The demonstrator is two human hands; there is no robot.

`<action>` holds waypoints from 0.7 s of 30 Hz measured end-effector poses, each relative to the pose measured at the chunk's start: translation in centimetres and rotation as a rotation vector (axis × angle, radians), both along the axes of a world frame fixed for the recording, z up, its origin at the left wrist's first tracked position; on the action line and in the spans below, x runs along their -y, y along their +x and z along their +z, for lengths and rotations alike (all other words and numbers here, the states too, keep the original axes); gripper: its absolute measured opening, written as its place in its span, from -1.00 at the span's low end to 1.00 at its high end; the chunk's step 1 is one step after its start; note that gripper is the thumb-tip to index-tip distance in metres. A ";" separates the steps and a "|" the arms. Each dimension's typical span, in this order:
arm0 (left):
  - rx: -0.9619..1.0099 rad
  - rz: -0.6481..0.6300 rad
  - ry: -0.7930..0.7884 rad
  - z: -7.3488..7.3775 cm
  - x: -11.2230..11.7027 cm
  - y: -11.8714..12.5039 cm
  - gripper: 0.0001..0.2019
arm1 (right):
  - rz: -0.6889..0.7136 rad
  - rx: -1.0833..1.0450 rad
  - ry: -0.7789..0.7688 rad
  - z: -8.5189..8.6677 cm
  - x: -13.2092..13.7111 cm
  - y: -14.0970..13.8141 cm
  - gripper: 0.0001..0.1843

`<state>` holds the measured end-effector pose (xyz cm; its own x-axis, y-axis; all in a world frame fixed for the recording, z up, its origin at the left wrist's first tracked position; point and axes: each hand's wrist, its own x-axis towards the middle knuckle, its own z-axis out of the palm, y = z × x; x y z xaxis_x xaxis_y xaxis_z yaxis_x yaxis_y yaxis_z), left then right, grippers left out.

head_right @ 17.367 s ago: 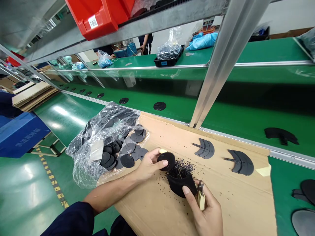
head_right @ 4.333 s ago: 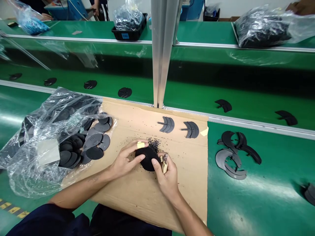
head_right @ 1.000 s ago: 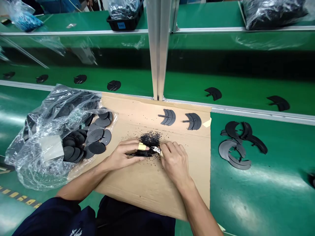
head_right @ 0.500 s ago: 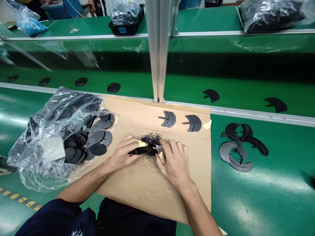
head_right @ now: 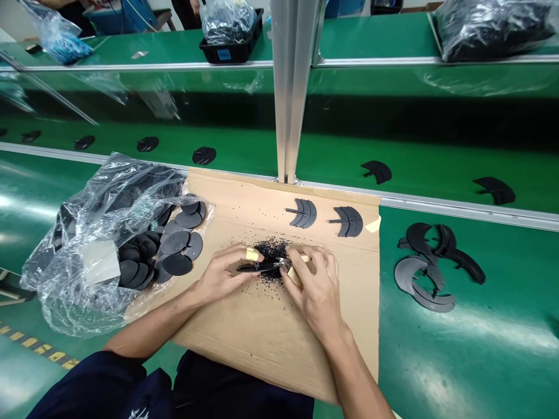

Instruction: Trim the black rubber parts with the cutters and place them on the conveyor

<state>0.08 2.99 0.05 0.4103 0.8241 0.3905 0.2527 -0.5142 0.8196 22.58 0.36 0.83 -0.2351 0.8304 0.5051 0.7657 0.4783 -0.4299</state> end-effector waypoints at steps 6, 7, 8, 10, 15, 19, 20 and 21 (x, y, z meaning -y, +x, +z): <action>0.183 0.009 -0.205 0.0 0.0 0.2 -0.92 | 0.019 -0.088 -0.086 -0.1 0.3 0.0 -0.54; 0.207 0.010 -0.219 0.0 0.0 0.2 -0.93 | 0.049 -0.129 -0.099 -0.1 0.3 0.0 -0.55; 0.214 0.011 -0.217 0.0 0.1 0.2 -0.92 | 0.083 -0.168 -0.108 0.1 0.4 -0.2 -0.58; 0.172 0.017 -0.150 -0.1 0.1 0.1 -0.88 | 0.158 -0.228 -0.120 0.2 0.5 -0.4 -0.61; -0.031 0.010 0.099 -0.3 0.2 -0.1 -0.69 | 0.281 -0.335 -0.198 0.4 0.9 -1.2 -0.64; -0.163 0.014 0.262 -0.7 0.1 -0.3 -0.70 | 0.287 -0.412 -0.259 0.6 1.1 -1.3 -0.64; -0.168 0.019 0.276 -0.7 0.1 -0.3 -0.71 | 0.271 -0.428 -0.266 0.7 1.1 -1.3 -0.64; -0.152 0.024 0.270 -0.6 0.0 -0.3 -0.73 | 0.242 -0.446 -0.268 0.8 1.1 -1.1 -0.64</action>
<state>-0.25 2.95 -0.54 0.4621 0.7090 0.5328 0.3767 -0.7008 0.6058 21.43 -0.78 1.61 -0.2474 0.8920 0.3784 0.3647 0.4475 -0.8165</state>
